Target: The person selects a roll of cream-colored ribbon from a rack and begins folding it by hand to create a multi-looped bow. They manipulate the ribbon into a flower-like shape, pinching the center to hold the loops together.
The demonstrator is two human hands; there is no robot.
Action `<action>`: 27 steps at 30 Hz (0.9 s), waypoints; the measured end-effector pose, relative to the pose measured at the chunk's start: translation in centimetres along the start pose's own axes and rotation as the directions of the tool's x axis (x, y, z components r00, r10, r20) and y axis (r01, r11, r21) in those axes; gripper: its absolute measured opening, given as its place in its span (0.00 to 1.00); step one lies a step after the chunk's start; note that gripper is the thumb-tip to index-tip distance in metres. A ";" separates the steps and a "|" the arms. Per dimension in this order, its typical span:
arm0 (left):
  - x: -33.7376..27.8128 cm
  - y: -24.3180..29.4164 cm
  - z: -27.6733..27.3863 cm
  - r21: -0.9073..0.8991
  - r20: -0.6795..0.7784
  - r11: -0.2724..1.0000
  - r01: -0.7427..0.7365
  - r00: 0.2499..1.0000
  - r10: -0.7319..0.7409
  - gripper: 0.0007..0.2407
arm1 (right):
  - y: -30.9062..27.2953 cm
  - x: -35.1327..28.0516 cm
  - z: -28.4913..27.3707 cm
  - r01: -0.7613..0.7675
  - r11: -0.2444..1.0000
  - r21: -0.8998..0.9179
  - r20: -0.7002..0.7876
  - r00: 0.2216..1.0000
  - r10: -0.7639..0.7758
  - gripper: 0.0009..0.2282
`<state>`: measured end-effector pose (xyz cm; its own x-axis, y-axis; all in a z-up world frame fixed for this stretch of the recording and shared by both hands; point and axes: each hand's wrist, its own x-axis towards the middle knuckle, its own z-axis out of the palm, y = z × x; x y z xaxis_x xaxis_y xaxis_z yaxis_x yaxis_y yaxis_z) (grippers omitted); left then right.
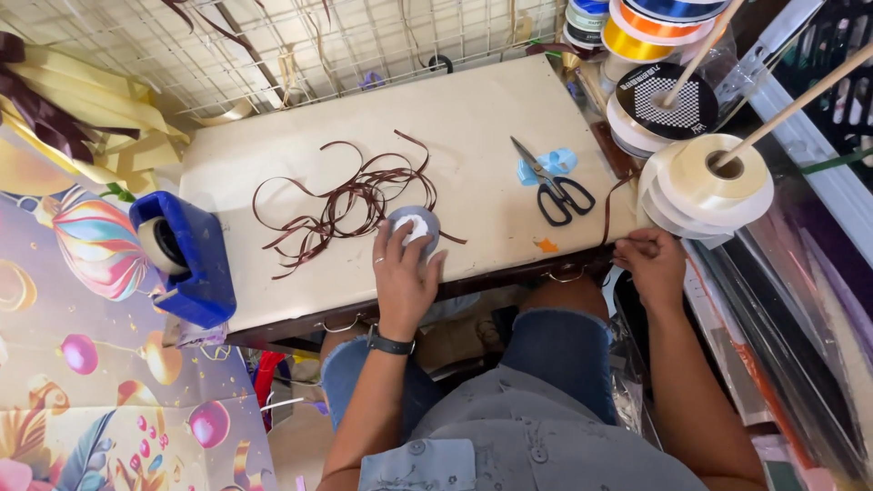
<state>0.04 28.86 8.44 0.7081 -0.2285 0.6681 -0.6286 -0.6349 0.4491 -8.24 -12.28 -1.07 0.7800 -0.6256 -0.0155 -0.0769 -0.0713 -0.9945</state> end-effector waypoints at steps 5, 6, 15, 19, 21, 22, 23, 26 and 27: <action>-0.4 -1.1 0.5 -0.027 0.000 0.998 0.050 0.999 -0.050 0.14 | 0.3 -0.4 0.7 0.016 0.995 0.098 -0.078 0.997 -0.008 0.13; -0.3 -1.2 0.6 -0.033 0.008 0.998 0.044 0.999 -0.044 0.14 | 0.0 -0.5 0.8 0.013 0.995 0.099 -0.089 0.996 -0.004 0.13; 0.3 -3.0 3.6 0.042 -0.088 0.989 0.141 0.987 -0.137 0.22 | -3.3 -2.6 0.7 0.088 0.972 -0.218 -0.118 0.986 -0.116 0.11; 0.9 -2.9 3.2 -0.019 -0.090 0.973 0.232 0.968 -0.233 0.24 | -4.5 -3.1 0.2 0.195 0.767 -0.612 -0.062 0.954 -0.292 0.15; 1.7 -1.7 2.6 -0.071 -0.084 0.966 0.248 0.964 -0.254 0.24 | -4.7 -3.2 -0.4 0.223 0.708 -0.670 -0.051 0.938 -0.344 0.16; 2.2 -1.0 2.5 -0.155 -0.046 0.958 0.242 0.967 -0.252 0.26 | -4.5 -3.2 -0.8 0.213 0.709 -0.672 -0.041 0.946 -0.323 0.13; 2.3 -0.3 2.3 -0.234 -0.005 0.941 0.244 0.968 -0.252 0.28 | -4.2 -3.6 -1.2 0.202 0.710 -0.675 -0.026 0.955 -0.296 0.10; 5.8 3.9 2.9 -0.356 0.059 0.930 0.091 0.995 -0.074 0.27 | -4.3 -4.3 -1.7 0.212 0.754 -0.622 0.002 0.963 -0.270 0.06; 6.6 4.9 4.2 -0.355 0.058 0.931 0.089 0.996 -0.073 0.27 | -4.2 -4.4 -1.8 0.213 0.755 -0.620 0.002 0.963 -0.271 0.06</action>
<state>3.04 21.14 12.53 0.7695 -0.2239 0.5981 -0.6362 -0.3493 0.6879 -12.49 -10.63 3.31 0.7727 -0.5817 0.2540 -0.2769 -0.6690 -0.6897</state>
